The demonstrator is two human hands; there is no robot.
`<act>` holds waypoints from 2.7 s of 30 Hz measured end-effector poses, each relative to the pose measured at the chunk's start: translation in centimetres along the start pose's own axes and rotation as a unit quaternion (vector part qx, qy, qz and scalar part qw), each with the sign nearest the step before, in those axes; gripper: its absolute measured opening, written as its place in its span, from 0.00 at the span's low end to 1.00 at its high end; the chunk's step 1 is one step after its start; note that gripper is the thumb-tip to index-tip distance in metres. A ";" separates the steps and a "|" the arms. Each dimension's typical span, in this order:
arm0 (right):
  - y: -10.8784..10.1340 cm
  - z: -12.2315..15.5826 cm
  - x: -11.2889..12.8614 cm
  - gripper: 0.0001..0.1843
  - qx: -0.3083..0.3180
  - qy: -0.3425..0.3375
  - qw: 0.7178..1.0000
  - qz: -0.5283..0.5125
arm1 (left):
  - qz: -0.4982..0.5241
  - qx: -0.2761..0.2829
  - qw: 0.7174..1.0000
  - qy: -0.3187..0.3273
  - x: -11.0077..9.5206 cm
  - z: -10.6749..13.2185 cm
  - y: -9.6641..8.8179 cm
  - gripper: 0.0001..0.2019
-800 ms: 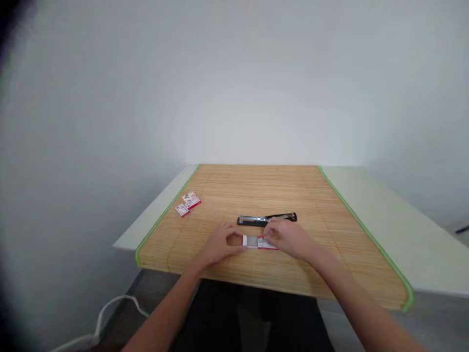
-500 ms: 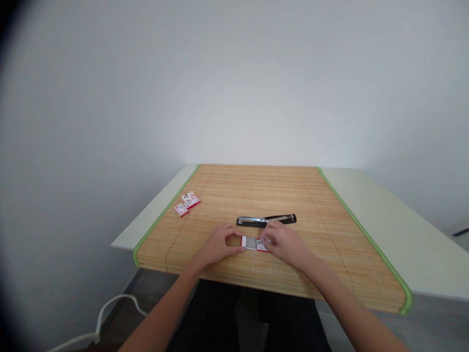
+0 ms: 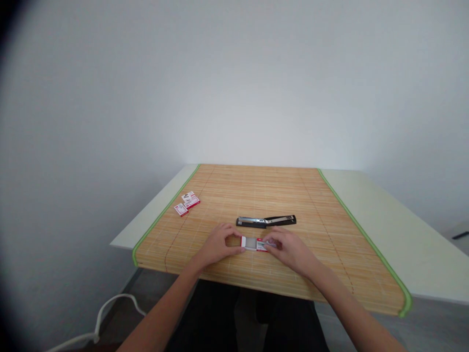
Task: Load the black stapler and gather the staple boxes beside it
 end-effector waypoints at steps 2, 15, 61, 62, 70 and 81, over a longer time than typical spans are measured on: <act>0.2 -0.2 -0.2 0.06 0.001 0.001 1.000 -0.003 | -0.003 0.001 1.000 -0.002 0.0 0.0 0.0 0.18; 0.8 0.4 -0.6 0.10 -0.024 0.027 0.999 -0.026 | 0.003 0.001 1.000 -0.004 0.1 0.0 0.1 0.19; 0.8 -10.1 1.5 0.03 -0.068 -0.058 0.994 0.067 | -0.073 -0.040 0.995 -0.051 3.9 -4.5 0.8 0.17; 1.0 -10.3 1.3 0.03 -0.060 -0.060 0.994 0.068 | -0.076 -0.042 0.995 -0.048 3.9 -4.5 0.8 0.17; 1.4 -11.1 0.7 0.04 -0.032 -0.068 0.995 0.066 | -0.075 -0.043 0.995 -0.057 3.8 -4.4 0.8 0.17; 1.3 -10.9 0.5 0.07 -0.016 -0.059 0.996 0.065 | -0.064 -0.046 0.995 -0.059 4.0 -4.4 0.8 0.17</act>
Point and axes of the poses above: each hand's wrist, its own z-axis away from the middle knuckle, its own y-axis out of the palm, x = y × z, the point moved 4 cm from there along -z, towards the middle knuckle, and after that the axes turned 10 degrees about -z, right-handed, at the moved point
